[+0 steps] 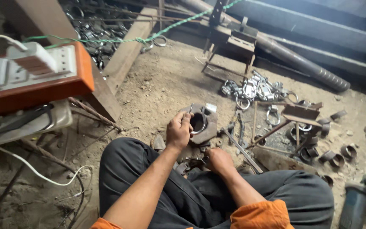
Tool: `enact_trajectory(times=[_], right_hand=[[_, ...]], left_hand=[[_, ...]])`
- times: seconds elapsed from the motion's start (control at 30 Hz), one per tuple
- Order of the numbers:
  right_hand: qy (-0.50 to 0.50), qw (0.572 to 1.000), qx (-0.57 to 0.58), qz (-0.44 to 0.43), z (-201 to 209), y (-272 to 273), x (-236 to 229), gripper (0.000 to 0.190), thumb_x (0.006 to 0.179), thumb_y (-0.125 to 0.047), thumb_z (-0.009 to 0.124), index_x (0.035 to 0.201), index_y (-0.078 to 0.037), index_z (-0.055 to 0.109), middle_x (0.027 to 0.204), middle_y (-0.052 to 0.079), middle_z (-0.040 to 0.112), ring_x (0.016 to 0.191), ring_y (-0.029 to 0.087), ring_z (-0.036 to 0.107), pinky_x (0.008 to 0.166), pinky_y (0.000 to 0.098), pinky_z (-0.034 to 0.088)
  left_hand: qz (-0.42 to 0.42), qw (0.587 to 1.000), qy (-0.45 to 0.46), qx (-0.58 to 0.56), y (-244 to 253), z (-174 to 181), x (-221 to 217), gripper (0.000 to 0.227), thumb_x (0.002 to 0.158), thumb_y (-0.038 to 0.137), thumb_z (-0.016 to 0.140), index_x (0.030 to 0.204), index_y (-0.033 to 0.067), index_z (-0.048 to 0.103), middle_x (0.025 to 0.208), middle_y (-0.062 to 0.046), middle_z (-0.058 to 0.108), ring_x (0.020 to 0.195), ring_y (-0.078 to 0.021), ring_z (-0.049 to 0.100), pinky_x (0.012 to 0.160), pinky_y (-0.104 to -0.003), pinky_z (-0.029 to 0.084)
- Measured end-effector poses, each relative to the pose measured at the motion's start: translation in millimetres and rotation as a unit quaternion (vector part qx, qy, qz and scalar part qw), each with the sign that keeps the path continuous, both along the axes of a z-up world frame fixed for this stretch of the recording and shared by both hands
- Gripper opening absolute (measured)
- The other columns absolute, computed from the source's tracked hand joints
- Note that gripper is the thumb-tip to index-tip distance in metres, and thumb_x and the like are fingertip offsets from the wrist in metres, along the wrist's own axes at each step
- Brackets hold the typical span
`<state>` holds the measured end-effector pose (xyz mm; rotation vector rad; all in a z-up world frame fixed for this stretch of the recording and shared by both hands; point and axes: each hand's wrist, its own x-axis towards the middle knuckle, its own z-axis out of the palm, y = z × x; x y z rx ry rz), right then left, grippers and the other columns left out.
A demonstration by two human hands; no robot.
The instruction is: The person sits on the floor and assembles a metal shackle by inserting a pin and tightening it with a wrench. They then use a hammer to tap the pin into place and continue tightening it.
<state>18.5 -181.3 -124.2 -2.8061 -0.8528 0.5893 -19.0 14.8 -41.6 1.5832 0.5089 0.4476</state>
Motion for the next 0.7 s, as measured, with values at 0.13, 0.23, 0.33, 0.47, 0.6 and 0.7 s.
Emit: enact_trajectory(times=[0.13, 0.23, 0.33, 0.47, 0.6, 0.7], right_hand=[[0.073, 0.991, 0.086, -0.065, 49.2, -6.8, 5.7, 0.037, 0.068, -0.022, 0.087, 0.102, -0.010, 0.076, 0.098, 0.013, 0.078, 0.090, 0.028, 0.075, 0.082, 0.0393, 0.060], [0.105, 0.976, 0.140, -0.128, 96.3, -22.7, 12.9, 0.038, 0.071, -0.019, 0.084, 0.106, -0.009, 0.074, 0.094, 0.011, 0.079, 0.086, 0.022, 0.077, 0.079, 0.0358, 0.062], [0.140, 0.942, 0.267, -0.147, 136.7, -42.8, 20.5, 0.034, 0.077, -0.016, 0.082, 0.109, -0.006, 0.075, 0.093, 0.009, 0.078, 0.085, 0.021, 0.075, 0.075, 0.0346, 0.062], [0.242, 0.799, 0.539, -0.112, 161.0, -52.9, 18.4, 0.033, 0.092, -0.012, 0.072, 0.123, -0.002, 0.066, 0.097, 0.011, 0.073, 0.086, 0.020, 0.074, 0.076, 0.0339, 0.065], [0.287, 0.794, 0.517, -0.145, 161.3, -51.0, 16.5, 0.045, 0.091, -0.012, 0.064, 0.136, -0.012, 0.057, 0.105, 0.007, 0.068, 0.083, 0.015, 0.072, 0.069, 0.0293, 0.062], [0.285, 0.814, 0.498, -0.089, 158.6, -49.8, 15.3, 0.047, 0.091, -0.008, 0.071, 0.136, -0.006, 0.061, 0.102, 0.010, 0.068, 0.078, 0.015, 0.067, 0.064, 0.0289, 0.059]], left_hand=[[0.025, 0.998, 0.018, 0.057, 6.6, 2.5, -6.4, 0.030, 0.103, 0.031, 0.055, 0.102, 0.0103, 0.076, 0.065, -0.005, 0.068, 0.065, -0.0162, 0.069, 0.062, -0.035, 0.054], [0.003, 0.994, -0.039, 0.106, 10.5, 5.3, -9.2, 0.030, 0.104, 0.032, 0.055, 0.104, 0.0094, 0.075, 0.084, -0.007, 0.075, 0.080, -0.0179, 0.073, 0.072, -0.035, 0.056], [-0.070, 0.987, -0.043, 0.138, 7.3, 14.5, -12.7, 0.030, 0.102, 0.032, 0.059, 0.107, 0.0087, 0.076, 0.097, -0.010, 0.079, 0.091, -0.0202, 0.076, 0.079, -0.034, 0.057], [-0.208, 0.968, -0.042, 0.136, -0.5, 28.3, -24.1, 0.031, 0.099, 0.032, 0.059, 0.107, 0.0070, 0.076, 0.101, -0.010, 0.080, 0.095, -0.0213, 0.076, 0.084, -0.035, 0.057], [-0.249, 0.954, -0.045, 0.163, -1.8, 36.5, -29.0, 0.031, 0.100, 0.031, 0.059, 0.103, 0.0058, 0.078, 0.102, -0.010, 0.080, 0.098, -0.0216, 0.076, 0.088, -0.035, 0.056], [-0.262, 0.950, -0.009, 0.168, 2.2, 41.6, -32.9, 0.030, 0.099, 0.031, 0.060, 0.102, 0.0075, 0.079, 0.101, -0.008, 0.080, 0.096, -0.0208, 0.076, 0.086, -0.033, 0.056]])
